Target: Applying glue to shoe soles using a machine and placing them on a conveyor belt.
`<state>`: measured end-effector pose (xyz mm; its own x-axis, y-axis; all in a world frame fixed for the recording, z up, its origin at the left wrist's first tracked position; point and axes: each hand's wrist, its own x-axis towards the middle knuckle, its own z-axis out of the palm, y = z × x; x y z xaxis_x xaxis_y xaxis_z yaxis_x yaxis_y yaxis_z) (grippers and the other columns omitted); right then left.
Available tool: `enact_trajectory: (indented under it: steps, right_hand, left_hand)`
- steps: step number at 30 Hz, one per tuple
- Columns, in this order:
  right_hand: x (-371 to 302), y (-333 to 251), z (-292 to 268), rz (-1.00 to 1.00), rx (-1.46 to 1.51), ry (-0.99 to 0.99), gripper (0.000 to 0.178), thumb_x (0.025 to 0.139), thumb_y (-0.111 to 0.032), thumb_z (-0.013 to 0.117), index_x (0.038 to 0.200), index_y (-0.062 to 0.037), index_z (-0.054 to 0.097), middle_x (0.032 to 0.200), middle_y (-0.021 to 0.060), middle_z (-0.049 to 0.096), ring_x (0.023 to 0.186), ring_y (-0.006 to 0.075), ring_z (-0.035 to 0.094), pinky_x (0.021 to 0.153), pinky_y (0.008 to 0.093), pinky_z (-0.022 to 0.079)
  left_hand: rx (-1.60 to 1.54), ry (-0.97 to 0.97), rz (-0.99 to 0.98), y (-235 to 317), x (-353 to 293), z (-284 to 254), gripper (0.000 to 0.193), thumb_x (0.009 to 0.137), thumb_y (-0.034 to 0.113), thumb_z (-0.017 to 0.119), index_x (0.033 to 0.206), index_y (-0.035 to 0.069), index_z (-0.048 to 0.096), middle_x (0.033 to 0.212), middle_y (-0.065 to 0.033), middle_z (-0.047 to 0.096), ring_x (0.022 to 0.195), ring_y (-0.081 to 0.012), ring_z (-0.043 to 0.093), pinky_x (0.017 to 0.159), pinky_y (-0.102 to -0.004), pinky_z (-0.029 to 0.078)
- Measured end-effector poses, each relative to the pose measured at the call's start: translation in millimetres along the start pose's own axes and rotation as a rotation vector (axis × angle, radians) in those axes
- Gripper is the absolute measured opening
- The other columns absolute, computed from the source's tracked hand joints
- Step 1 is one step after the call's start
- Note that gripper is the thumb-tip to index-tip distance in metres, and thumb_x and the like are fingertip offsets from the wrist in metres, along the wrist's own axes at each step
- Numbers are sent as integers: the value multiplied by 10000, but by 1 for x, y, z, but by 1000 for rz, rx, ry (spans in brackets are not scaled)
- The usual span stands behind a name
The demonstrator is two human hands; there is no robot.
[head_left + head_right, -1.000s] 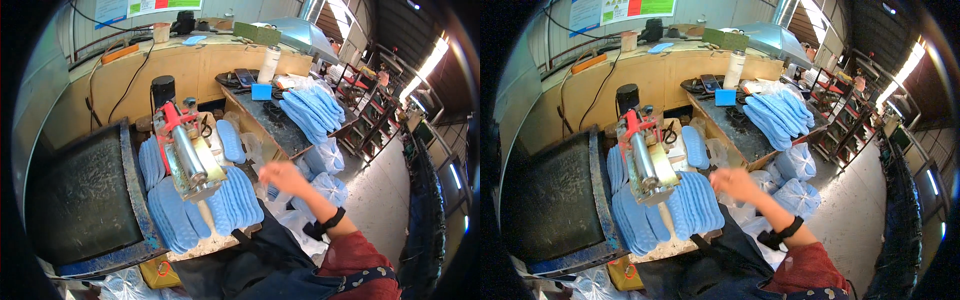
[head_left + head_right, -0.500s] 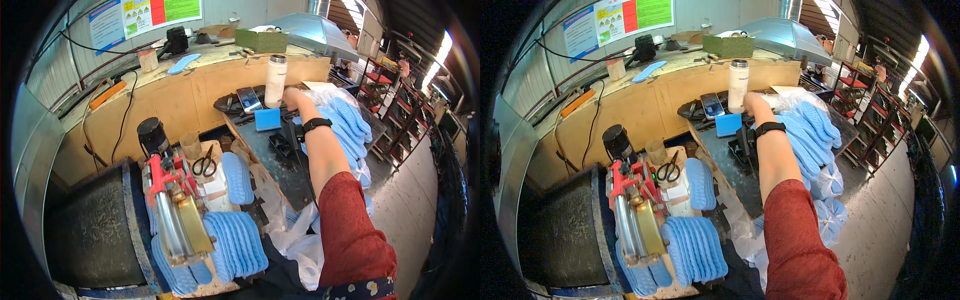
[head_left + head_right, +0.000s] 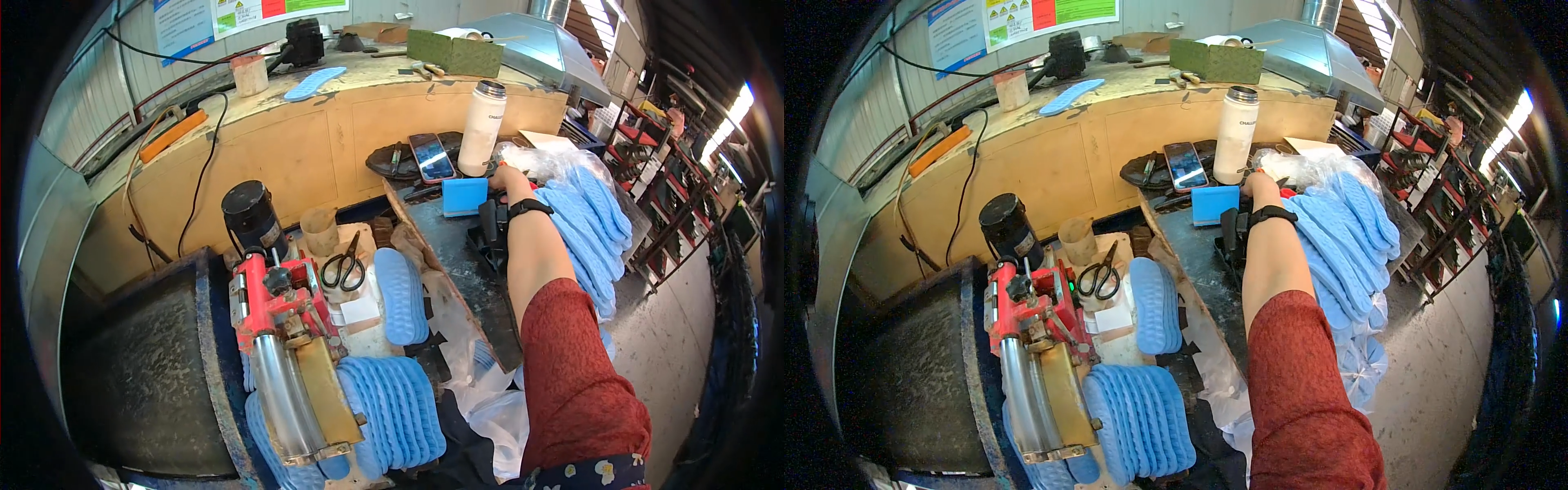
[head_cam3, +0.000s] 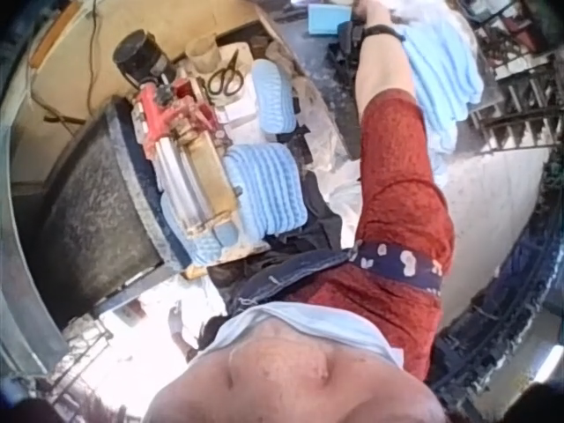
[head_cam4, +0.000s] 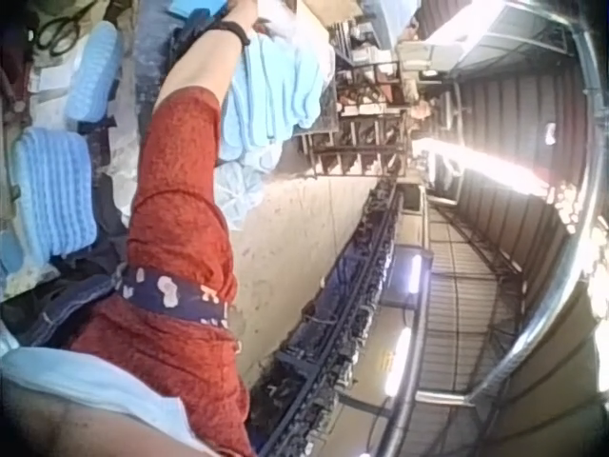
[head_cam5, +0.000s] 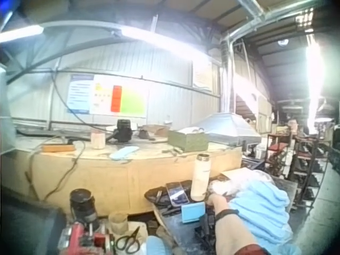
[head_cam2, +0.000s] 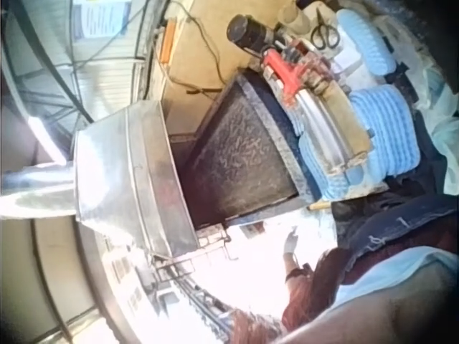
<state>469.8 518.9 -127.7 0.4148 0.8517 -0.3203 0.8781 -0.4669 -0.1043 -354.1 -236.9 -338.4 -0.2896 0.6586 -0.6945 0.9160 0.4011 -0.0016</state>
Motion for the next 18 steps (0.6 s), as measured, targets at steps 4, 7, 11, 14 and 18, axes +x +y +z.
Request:
enact_trajectory:
  steps: [4, 7, 11, 14, 18]
  right_hand:
    - [26, 11, -2, 198, -35, -106, 378, 878, -241, 579, 1172, -5, 601, 1117, 147, 652, 699, 237, 666, 637, 364, 545]
    - [29, 45, -27, 174, 46, 176, 321, 845, -231, 596, 1091, -32, 654, 1056, 156, 677, 825, 255, 662, 708, 369, 527]
    - [-37, 13, -36, -44, 342, 342, 304, 794, -289, 636, 751, 11, 660, 716, 143, 662, 541, 242, 586, 543, 413, 483]
    - [-43, 64, -58, -540, 84, 709, 238, 766, -245, 679, 872, -32, 662, 828, 164, 663, 747, 288, 614, 660, 419, 507]
    - [-91, 122, -110, -787, 1022, 400, 230, 936, -268, 560, 1031, -61, 584, 739, -27, 499, 644, 76, 469, 519, 221, 345]
  left_hand:
    - [-25, 159, 79, -2, 42, -21, 329, 920, 163, 530, 1196, -14, 553, 1144, -207, 608, 1053, -325, 592, 898, -378, 480]
    - [-56, 261, 184, 21, 83, -25, 318, 903, 204, 541, 1141, -3, 582, 1100, -211, 623, 1017, -348, 601, 876, -406, 486]
    - [-112, 357, 86, 0, 30, 16, 317, 880, 258, 555, 1068, 12, 620, 1042, -217, 643, 969, -378, 612, 847, -443, 495]
    - [-218, 431, -33, -10, -18, 91, 326, 863, 299, 566, 1013, 23, 649, 999, -221, 658, 932, -401, 621, 824, -471, 502]
    - [-444, 413, -144, -14, -25, 130, 388, 862, 303, 549, 1107, 11, 617, 1082, -249, 629, 1020, -413, 591, 887, -486, 467]
